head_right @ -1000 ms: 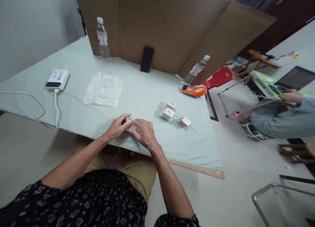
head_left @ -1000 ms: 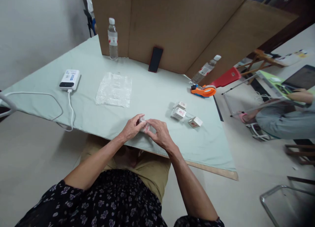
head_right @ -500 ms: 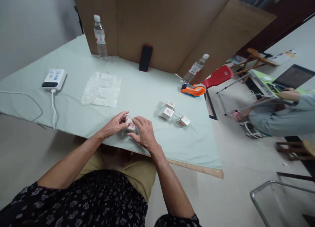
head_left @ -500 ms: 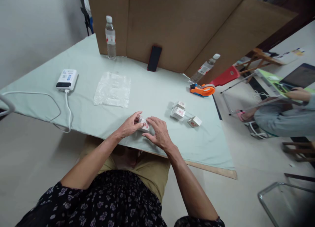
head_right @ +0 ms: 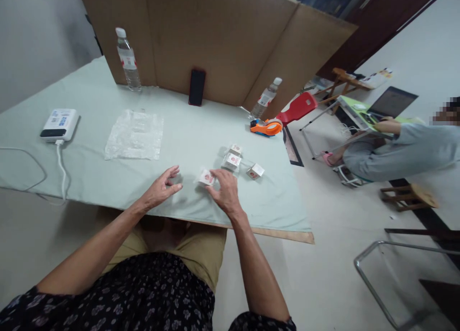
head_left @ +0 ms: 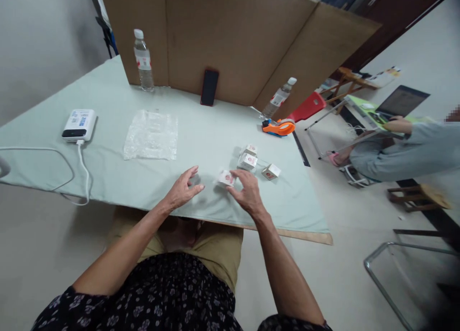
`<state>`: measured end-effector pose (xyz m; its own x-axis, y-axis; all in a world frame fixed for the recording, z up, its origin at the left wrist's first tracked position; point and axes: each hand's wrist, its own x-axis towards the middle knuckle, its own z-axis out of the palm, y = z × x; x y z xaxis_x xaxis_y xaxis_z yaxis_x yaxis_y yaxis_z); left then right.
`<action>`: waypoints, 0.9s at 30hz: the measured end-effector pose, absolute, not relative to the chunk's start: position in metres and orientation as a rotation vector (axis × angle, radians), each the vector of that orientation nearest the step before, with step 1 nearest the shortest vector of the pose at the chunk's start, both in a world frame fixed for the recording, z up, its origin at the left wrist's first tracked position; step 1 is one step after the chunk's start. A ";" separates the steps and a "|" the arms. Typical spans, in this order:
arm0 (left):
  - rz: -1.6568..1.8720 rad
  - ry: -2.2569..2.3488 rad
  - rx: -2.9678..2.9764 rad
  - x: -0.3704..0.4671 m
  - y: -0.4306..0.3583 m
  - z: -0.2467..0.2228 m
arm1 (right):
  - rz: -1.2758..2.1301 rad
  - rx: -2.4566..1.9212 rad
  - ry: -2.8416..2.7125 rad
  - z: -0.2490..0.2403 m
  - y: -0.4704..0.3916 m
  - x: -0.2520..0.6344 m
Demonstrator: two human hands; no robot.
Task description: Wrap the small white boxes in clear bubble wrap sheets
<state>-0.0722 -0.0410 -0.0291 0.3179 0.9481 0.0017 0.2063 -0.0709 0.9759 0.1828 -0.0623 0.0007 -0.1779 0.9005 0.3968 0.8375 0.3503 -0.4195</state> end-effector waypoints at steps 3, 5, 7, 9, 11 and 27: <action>0.935 1.141 1.642 -0.071 -0.044 -0.036 | 0.077 -1.587 -1.927 -0.005 -0.056 0.225; 0.957 1.167 1.699 -0.070 -0.045 -0.039 | 0.052 -1.650 -1.896 -0.010 -0.051 0.244; 0.964 1.188 1.746 -0.069 -0.047 -0.041 | 0.040 -1.709 -1.883 -0.012 -0.047 0.253; 0.961 1.207 1.796 -0.069 -0.049 -0.041 | 0.008 -1.740 -1.879 -0.012 -0.049 0.255; 0.967 1.225 1.886 -0.072 -0.050 -0.039 | -0.054 -1.721 -1.874 -0.010 -0.056 0.254; 0.357 1.922 2.294 -0.129 0.019 -0.016 | 0.244 -2.107 -1.414 -0.030 -0.028 0.360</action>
<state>-0.1292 0.0190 -0.0160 0.1622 0.9818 0.0987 0.9517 -0.1820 0.2472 0.3603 -0.0282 -0.0300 0.4205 0.8921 0.1653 0.7852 -0.2666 -0.5590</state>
